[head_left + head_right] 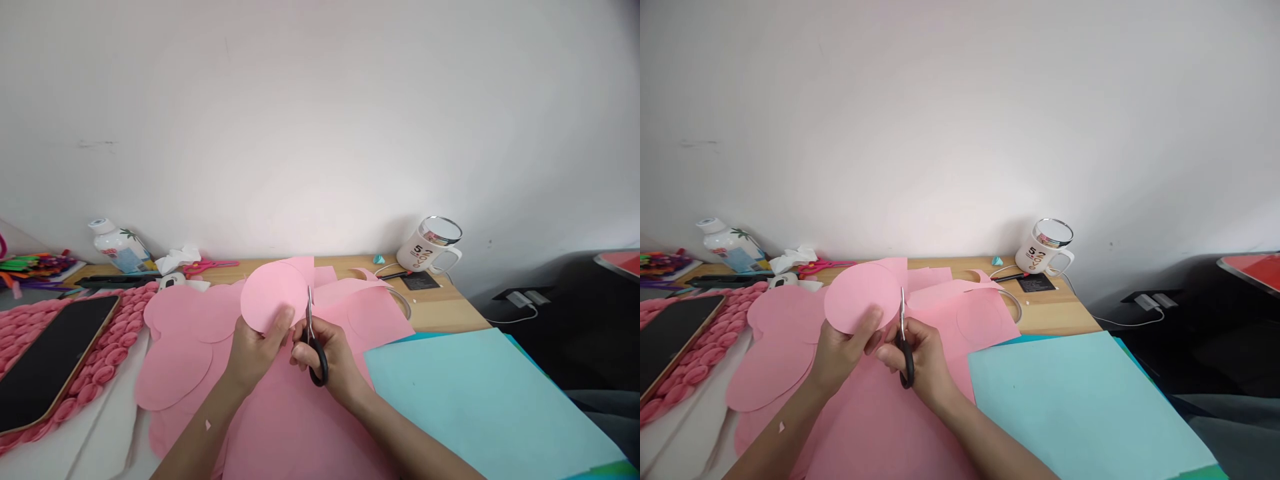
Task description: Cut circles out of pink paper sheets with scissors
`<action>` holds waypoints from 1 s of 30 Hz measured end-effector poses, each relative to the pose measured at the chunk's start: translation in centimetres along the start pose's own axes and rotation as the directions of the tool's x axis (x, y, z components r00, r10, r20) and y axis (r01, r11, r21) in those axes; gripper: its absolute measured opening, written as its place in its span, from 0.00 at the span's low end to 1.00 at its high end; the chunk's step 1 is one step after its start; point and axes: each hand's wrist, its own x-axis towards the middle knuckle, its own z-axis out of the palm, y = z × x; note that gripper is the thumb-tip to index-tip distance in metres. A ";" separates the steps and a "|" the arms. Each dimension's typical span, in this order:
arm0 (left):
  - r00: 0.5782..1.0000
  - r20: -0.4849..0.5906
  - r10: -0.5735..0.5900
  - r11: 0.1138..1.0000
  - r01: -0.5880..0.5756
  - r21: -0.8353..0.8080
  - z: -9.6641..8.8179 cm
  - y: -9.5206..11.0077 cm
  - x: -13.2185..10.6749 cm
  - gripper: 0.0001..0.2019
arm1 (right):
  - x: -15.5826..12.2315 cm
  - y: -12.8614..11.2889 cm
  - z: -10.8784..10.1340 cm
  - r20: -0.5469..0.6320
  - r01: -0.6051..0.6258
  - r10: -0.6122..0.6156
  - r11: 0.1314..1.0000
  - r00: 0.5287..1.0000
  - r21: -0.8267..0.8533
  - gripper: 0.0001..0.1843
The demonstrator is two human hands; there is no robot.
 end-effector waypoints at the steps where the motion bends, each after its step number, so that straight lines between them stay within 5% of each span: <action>1: 1.000 0.013 0.008 1.000 -0.008 0.000 0.1 0.2 -0.1 0.17 | 0.0 0.0 0.1 0.000 -0.002 0.002 1.000 1.000 0.004 0.17; 9: 0.995 -0.061 -0.084 0.996 0.083 -0.009 0.8 1.7 -0.8 0.06 | 0.2 -0.2 0.2 0.007 0.026 -0.026 0.998 1.000 0.053 0.20; 30: 0.997 0.046 -0.062 0.997 0.064 -0.052 0.4 1.5 -0.4 0.13 | 0.2 0.0 -0.1 0.029 0.046 -0.047 0.998 0.998 0.039 0.21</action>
